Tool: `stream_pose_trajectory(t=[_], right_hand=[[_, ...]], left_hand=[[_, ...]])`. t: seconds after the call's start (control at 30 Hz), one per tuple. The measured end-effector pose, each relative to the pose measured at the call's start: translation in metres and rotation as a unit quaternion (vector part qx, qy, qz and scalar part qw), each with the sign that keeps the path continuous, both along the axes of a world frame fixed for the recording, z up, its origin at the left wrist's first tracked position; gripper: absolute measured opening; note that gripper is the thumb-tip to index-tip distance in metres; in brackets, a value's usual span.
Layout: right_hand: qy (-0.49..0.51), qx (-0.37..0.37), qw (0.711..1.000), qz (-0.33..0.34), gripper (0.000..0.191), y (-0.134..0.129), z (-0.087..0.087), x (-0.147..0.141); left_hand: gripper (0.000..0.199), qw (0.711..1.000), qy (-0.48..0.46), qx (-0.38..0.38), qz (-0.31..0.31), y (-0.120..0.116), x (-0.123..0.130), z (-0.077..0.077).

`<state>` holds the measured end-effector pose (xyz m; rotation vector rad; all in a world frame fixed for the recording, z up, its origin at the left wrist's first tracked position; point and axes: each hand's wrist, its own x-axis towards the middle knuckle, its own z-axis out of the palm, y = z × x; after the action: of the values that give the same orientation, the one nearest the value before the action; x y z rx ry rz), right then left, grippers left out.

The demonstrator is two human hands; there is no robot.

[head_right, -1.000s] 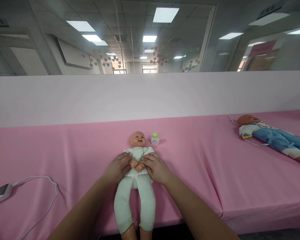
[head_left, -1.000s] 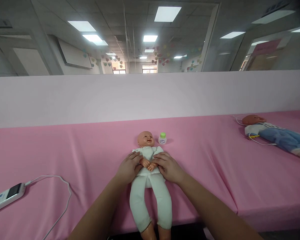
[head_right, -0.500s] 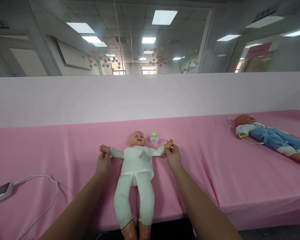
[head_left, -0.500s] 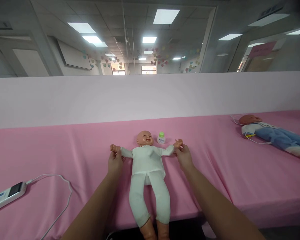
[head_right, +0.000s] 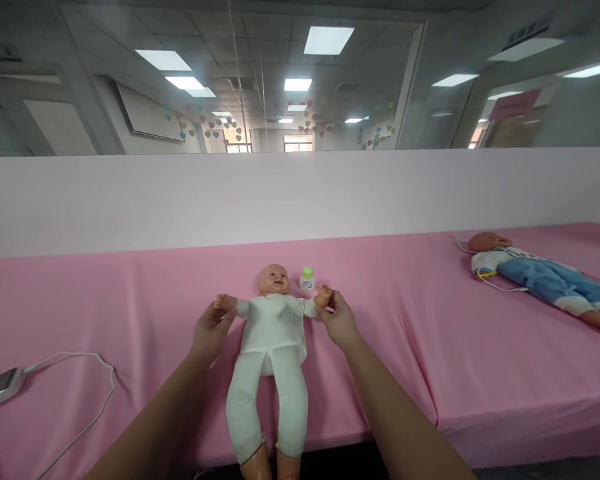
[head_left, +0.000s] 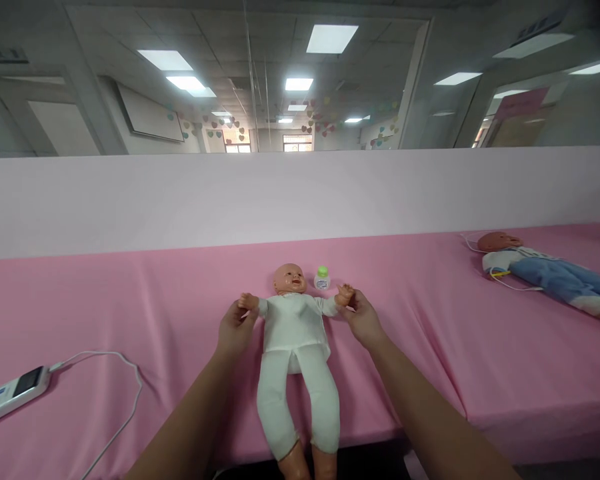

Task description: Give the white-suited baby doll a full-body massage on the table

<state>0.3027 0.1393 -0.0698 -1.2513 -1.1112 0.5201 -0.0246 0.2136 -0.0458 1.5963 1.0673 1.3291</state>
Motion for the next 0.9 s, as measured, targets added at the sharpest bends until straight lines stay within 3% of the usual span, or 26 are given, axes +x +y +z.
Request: stream_pose_trajectory(t=[0.13, 0.27, 0.37, 0.5, 0.57, 0.67, 0.77, 0.9], right_hand=[[-0.164, 0.047, 0.982, 0.082, 0.032, -0.016, 0.014, -0.031], [-0.345, 0.083, 0.926, 0.131, 0.048, -0.024, 0.018, -0.047], [-0.412, 0.086, 0.894, 0.154, 0.055, -0.023, 0.017, -0.050], [-0.442, 0.090, 0.877, 0.162, 0.054, -0.021, 0.014, -0.050], [-0.432, 0.088, 0.883, 0.161, 0.055, -0.020, 0.012, -0.049], [-0.366, 0.077, 0.917, 0.141, 0.053, -0.018, 0.009, -0.046], [-0.225, 0.060, 0.966, 0.114, 0.040, -0.013, 0.006, -0.038], [-0.002, 0.027, 0.999, 0.021, 0.040, -0.003, 0.002, -0.014]], left_hand=[[0.040, 0.972, 0.201, 0.105, -0.060, -0.012, 0.003, 0.004], [0.040, 0.922, 0.311, 0.200, -0.116, -0.009, 0.002, 0.004], [0.046, 0.889, 0.366, 0.235, -0.144, -0.007, 0.002, 0.007], [0.048, 0.862, 0.416, 0.240, -0.163, -0.009, 0.005, 0.012], [0.045, 0.874, 0.399, 0.232, -0.154, -0.011, 0.006, 0.011], [0.038, 0.926, 0.311, 0.182, -0.115, -0.011, 0.007, 0.007], [0.037, 0.980, 0.175, 0.060, -0.069, -0.008, 0.004, 0.005], [0.034, 0.998, 0.021, -0.060, -0.002, 0.005, -0.006, 0.005]])
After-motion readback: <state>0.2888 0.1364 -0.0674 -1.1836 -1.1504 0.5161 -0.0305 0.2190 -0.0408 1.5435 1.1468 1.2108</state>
